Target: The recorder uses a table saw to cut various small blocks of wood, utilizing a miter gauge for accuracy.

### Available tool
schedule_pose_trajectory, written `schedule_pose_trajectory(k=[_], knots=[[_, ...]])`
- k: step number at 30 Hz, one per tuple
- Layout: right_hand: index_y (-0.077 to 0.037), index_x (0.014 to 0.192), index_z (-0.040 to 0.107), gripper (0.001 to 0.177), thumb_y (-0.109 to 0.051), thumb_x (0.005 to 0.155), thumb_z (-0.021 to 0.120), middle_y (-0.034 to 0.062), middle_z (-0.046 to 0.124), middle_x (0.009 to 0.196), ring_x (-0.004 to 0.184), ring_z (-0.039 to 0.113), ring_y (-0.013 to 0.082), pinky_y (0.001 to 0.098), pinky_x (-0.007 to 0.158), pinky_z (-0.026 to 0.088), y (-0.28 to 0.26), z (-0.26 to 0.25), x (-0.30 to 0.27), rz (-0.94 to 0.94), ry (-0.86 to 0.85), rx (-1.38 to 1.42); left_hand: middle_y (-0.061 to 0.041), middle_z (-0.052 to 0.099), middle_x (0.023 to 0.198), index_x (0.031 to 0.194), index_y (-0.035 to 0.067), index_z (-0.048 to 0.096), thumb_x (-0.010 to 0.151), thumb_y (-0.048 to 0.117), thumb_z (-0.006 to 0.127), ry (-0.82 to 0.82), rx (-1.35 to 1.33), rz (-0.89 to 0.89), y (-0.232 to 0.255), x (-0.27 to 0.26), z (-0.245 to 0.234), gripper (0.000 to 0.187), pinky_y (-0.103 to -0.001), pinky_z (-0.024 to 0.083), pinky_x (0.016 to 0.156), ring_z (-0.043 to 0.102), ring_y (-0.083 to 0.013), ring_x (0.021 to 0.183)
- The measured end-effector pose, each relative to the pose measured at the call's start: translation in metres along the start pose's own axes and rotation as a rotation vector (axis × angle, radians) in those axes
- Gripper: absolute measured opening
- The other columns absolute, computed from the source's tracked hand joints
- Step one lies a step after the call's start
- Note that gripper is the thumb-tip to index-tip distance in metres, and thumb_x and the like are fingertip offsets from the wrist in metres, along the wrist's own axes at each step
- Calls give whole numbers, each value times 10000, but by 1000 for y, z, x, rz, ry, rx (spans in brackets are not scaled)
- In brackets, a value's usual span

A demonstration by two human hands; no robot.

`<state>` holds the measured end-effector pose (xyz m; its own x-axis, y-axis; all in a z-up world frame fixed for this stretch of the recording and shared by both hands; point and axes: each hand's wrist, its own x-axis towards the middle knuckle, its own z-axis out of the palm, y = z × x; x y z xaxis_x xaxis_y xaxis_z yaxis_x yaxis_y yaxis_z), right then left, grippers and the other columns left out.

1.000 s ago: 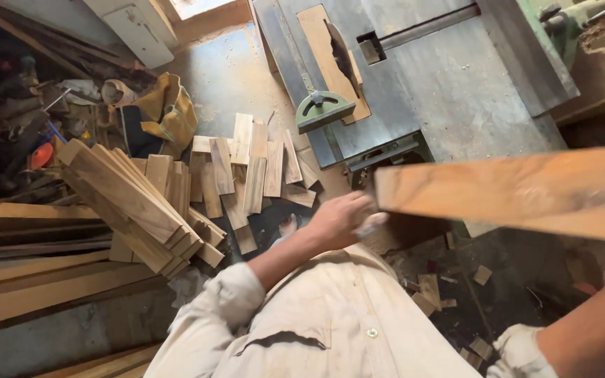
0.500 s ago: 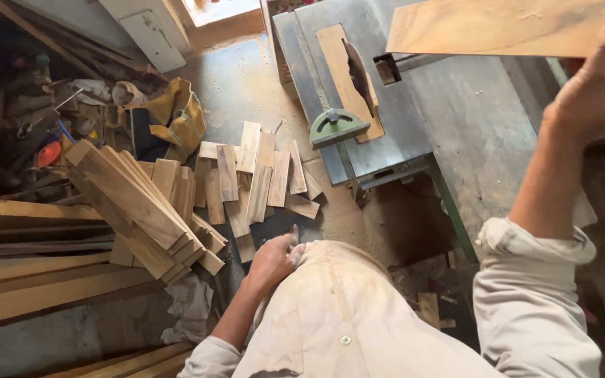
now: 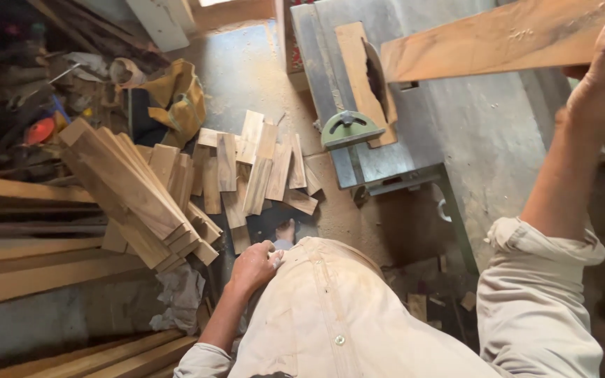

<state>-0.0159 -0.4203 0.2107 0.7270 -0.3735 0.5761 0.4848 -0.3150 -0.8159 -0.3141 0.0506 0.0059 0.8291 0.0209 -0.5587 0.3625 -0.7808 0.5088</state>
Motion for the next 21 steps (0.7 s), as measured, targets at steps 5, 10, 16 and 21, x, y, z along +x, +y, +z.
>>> schedule_pose_trajectory(k=[5,10,16,21], knots=[[69,1392,667,356,-219,1184,640,121,710,1264,1086,689,193,346,1004,586,32,-122,-4,106,-168,55,-212,721,1093,1075,79,720,912,426,650,-44,74,75,-1,17,14,390,-494,527,893,675,-402,1049],[5,1235,661,321,-297,1130,645,120,697,1179,1068,677,204,357,966,563,39,-226,-21,-183,-427,-301,-197,696,1004,1062,58,714,928,339,689,114,-111,459,43,35,6,312,-464,539,825,681,-386,944],[-88,966,677,306,-345,920,836,114,698,878,766,678,192,346,710,553,-176,-7,-71,-555,-846,-489,-172,473,1448,1533,49,382,992,399,804,670,-503,1091,186,6,-101,771,-416,505,1096,505,-238,1331],[-71,899,633,248,-226,759,767,95,666,708,624,668,286,429,572,528,-173,94,-101,-517,-1209,-520,-172,480,1413,1455,37,404,901,508,852,886,-302,1171,197,-18,-168,854,-419,497,1141,528,-284,1340]])
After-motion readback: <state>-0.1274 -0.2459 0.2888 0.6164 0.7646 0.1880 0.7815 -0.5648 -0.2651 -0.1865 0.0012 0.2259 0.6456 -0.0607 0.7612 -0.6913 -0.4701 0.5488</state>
